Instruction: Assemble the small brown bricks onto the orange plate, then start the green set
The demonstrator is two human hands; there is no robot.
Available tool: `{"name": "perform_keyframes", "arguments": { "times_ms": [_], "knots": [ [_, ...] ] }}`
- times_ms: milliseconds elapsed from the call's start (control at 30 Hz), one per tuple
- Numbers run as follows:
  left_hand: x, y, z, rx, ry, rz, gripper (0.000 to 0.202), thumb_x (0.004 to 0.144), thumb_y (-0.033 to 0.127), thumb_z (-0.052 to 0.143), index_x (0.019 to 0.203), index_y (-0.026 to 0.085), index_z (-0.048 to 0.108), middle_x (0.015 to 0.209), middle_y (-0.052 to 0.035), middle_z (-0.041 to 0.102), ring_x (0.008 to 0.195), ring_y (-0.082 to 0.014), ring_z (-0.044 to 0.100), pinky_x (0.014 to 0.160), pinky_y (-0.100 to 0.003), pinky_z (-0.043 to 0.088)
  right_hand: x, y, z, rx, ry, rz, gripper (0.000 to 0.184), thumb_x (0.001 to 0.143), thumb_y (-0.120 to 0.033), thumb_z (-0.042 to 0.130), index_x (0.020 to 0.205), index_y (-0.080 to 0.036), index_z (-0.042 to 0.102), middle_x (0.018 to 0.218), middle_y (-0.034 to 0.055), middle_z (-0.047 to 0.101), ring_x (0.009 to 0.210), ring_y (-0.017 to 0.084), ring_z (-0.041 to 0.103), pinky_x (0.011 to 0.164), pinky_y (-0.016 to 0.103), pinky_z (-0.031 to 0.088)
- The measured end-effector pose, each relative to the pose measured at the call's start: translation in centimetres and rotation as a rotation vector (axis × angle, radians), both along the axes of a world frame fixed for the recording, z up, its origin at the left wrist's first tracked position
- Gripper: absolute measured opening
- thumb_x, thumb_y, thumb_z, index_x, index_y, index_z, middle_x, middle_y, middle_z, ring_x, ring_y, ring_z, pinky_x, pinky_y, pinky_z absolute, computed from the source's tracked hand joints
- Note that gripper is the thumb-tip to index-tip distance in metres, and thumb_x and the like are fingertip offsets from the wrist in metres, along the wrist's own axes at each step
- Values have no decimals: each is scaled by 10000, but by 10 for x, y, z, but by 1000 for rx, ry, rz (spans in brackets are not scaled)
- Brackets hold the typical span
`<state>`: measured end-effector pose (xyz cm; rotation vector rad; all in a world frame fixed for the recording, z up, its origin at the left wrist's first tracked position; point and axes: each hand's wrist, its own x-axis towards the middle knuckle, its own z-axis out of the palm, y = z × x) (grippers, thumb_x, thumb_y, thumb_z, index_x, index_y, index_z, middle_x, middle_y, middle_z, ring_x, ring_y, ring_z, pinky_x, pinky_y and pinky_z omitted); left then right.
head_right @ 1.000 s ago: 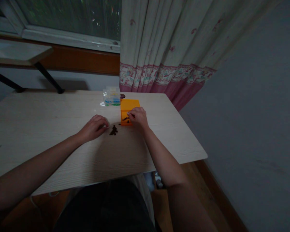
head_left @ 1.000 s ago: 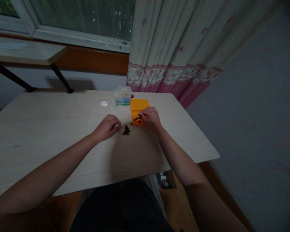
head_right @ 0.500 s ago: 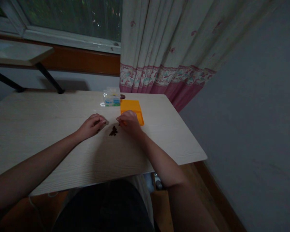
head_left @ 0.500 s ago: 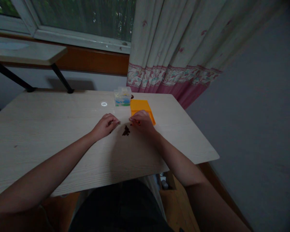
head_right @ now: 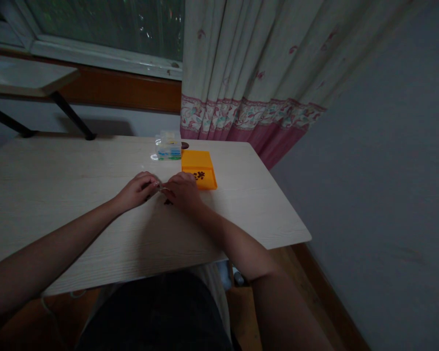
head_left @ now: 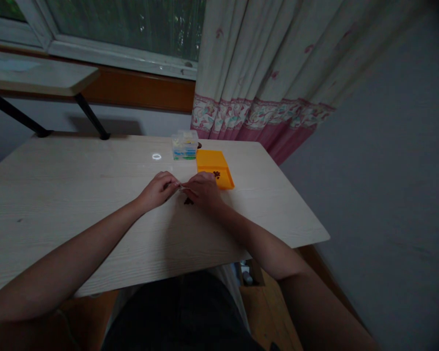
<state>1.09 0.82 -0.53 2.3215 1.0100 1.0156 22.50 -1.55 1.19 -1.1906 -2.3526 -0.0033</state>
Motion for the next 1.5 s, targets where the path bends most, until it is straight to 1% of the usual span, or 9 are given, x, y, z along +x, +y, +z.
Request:
{"name": "perform_keyframes", "arguments": {
  "times_ms": [200,467,733,833,1000,1100,1167,1300,1500],
  "knots": [
    [0,-1,-1,8,19,-5,281,960,392,482,870,186,650,864,-54,643,869,-190,567,845,-360,447,-2,0,-3,22,-1,-7,330,968,-469,480,1021,-277,744,990,44,709,990,206,533,893,373,321],
    [2,-1,0,4,45,-20,294,957,399,486,859,180,656,855,-59,648,863,-192,568,844,-359,443,-3,-1,-4,36,-19,9,296,974,-414,487,1018,-274,744,984,42,710,988,211,536,880,374,323],
    [0,-2,0,14,25,-36,349,998,365,378,880,187,654,882,-63,649,894,-197,572,877,-376,435,4,2,1,25,-13,10,248,964,-371,515,1032,-294,740,984,28,713,979,203,536,890,370,321],
    [0,-4,3,28,44,-44,351,1004,344,357,908,194,659,886,-63,643,909,-201,572,882,-382,434,14,7,5,34,23,-46,222,950,-355,543,1008,-283,744,965,23,719,953,203,543,869,367,322],
    [1,-6,4,62,106,-56,285,986,304,404,939,191,661,899,-70,643,898,-207,566,877,-396,433,43,25,5,88,101,-215,248,957,-375,528,946,-281,757,948,34,722,969,211,549,872,377,319],
    [1,-5,2,76,124,-72,246,972,278,427,971,191,658,937,-75,645,919,-211,567,880,-395,434,62,35,3,83,80,-332,234,932,-387,568,890,-271,767,944,51,718,981,239,529,857,390,323],
    [1,-6,2,72,125,-75,250,975,265,418,979,190,657,952,-77,644,927,-210,565,887,-395,432,70,40,2,64,45,-375,205,912,-372,602,870,-263,771,952,63,713,999,258,511,847,400,323],
    [1,-6,3,62,117,-69,259,975,262,415,967,192,664,940,-76,645,921,-210,567,887,-402,433,75,44,-4,37,-7,-383,197,908,-366,610,875,-260,772,976,80,700,1008,268,492,830,408,320],
    [1,-6,2,67,110,-87,207,938,267,482,959,203,679,922,-72,648,902,-215,575,870,-413,438,70,46,-11,25,17,-352,211,912,-397,598,870,-285,772,961,66,690,986,252,488,815,393,323]
  ]
}}
